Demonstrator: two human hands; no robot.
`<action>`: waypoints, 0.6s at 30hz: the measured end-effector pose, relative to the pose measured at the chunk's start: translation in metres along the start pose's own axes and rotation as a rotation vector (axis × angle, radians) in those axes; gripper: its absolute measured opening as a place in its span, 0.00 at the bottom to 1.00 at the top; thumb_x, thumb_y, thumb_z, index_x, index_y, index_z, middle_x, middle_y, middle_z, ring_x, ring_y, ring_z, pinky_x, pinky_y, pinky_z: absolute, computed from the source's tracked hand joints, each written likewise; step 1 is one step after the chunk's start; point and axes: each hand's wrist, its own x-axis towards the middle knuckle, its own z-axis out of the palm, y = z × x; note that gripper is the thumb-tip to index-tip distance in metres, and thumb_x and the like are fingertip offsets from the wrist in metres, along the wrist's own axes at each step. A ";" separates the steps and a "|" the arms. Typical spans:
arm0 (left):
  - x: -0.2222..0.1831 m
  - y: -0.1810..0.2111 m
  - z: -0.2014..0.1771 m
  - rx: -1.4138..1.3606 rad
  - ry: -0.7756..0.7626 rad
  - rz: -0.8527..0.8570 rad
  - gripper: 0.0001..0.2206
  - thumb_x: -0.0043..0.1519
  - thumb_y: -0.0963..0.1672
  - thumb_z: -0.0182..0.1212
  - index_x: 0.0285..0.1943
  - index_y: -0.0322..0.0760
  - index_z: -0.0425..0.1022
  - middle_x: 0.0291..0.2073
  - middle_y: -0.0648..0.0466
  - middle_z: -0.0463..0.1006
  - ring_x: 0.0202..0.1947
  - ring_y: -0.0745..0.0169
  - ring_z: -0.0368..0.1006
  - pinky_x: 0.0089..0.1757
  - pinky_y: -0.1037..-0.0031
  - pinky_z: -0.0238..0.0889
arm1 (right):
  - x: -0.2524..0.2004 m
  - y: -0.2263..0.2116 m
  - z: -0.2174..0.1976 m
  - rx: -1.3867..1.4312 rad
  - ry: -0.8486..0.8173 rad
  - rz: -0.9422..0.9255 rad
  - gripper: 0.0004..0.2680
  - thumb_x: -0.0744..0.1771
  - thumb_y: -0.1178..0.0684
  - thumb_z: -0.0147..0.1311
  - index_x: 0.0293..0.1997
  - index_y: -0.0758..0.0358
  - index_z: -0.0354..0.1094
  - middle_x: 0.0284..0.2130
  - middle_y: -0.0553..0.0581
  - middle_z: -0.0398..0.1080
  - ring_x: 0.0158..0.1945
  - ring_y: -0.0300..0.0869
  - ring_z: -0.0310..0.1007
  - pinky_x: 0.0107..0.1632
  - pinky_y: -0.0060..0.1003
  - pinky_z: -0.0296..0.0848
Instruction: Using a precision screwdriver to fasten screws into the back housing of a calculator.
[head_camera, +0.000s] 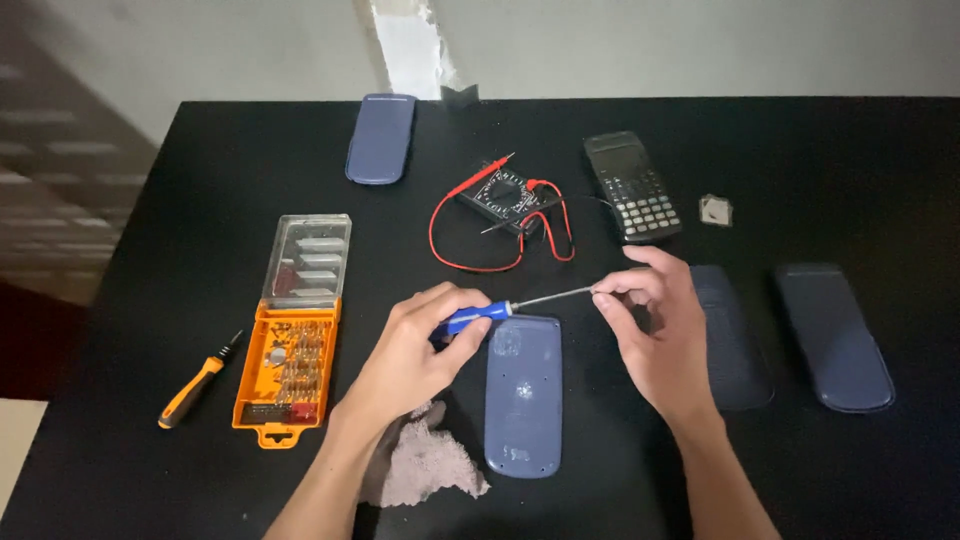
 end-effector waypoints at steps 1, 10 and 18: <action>0.000 0.000 -0.001 0.000 -0.004 -0.003 0.07 0.61 0.39 0.65 0.46 0.39 0.82 0.27 0.48 0.80 0.29 0.49 0.79 0.32 0.63 0.70 | 0.000 0.002 0.001 0.008 0.004 -0.006 0.16 0.65 0.67 0.61 0.58 0.69 0.66 0.38 0.61 0.77 0.40 0.50 0.80 0.46 0.44 0.80; -0.002 0.002 -0.003 -0.036 -0.036 0.021 0.07 0.61 0.38 0.62 0.46 0.34 0.82 0.25 0.44 0.79 0.26 0.46 0.78 0.29 0.62 0.69 | -0.003 -0.003 -0.001 -0.059 -0.015 -0.043 0.13 0.65 0.64 0.62 0.55 0.65 0.69 0.37 0.58 0.77 0.37 0.47 0.78 0.45 0.42 0.78; 0.000 0.005 -0.004 -0.046 -0.045 0.013 0.07 0.60 0.38 0.63 0.45 0.33 0.82 0.24 0.43 0.78 0.25 0.48 0.77 0.28 0.64 0.67 | -0.004 -0.001 0.000 -0.074 -0.006 -0.059 0.13 0.65 0.62 0.61 0.56 0.64 0.69 0.36 0.56 0.79 0.35 0.48 0.77 0.44 0.44 0.77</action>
